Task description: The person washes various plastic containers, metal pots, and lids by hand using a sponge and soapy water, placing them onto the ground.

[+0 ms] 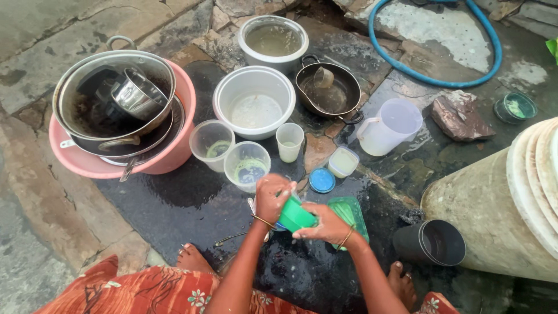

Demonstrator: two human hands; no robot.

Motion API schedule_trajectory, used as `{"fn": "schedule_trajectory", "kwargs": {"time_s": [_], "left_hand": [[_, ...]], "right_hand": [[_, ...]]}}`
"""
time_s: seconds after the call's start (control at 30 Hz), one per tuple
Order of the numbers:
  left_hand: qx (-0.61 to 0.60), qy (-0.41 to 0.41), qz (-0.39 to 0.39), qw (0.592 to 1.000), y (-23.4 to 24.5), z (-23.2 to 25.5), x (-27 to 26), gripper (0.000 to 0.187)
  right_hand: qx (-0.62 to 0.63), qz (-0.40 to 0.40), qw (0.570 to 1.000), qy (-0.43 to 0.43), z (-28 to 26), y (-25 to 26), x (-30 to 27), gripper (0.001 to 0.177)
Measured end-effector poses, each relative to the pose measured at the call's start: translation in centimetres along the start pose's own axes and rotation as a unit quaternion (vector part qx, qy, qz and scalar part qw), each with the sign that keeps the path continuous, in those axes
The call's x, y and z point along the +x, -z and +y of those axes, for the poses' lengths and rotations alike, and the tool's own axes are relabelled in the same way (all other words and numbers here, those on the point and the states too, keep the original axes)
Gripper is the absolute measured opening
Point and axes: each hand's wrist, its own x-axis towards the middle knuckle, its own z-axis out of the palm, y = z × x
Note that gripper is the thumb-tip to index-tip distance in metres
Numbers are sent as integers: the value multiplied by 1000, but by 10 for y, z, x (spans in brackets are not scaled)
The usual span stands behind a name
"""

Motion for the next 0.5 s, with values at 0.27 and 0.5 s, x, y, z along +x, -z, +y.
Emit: {"fn": "schedule_trajectory", "kwargs": {"time_s": [0.27,0.5], "left_hand": [[-387,462,19,798,-37,47,-4,54],[-299,253,59,918,-11,46,12,46]], "right_hand": [[-355,252,882,180,-3,-22,3,50],[96,303,948,29,-17,26,-6,42]]}}
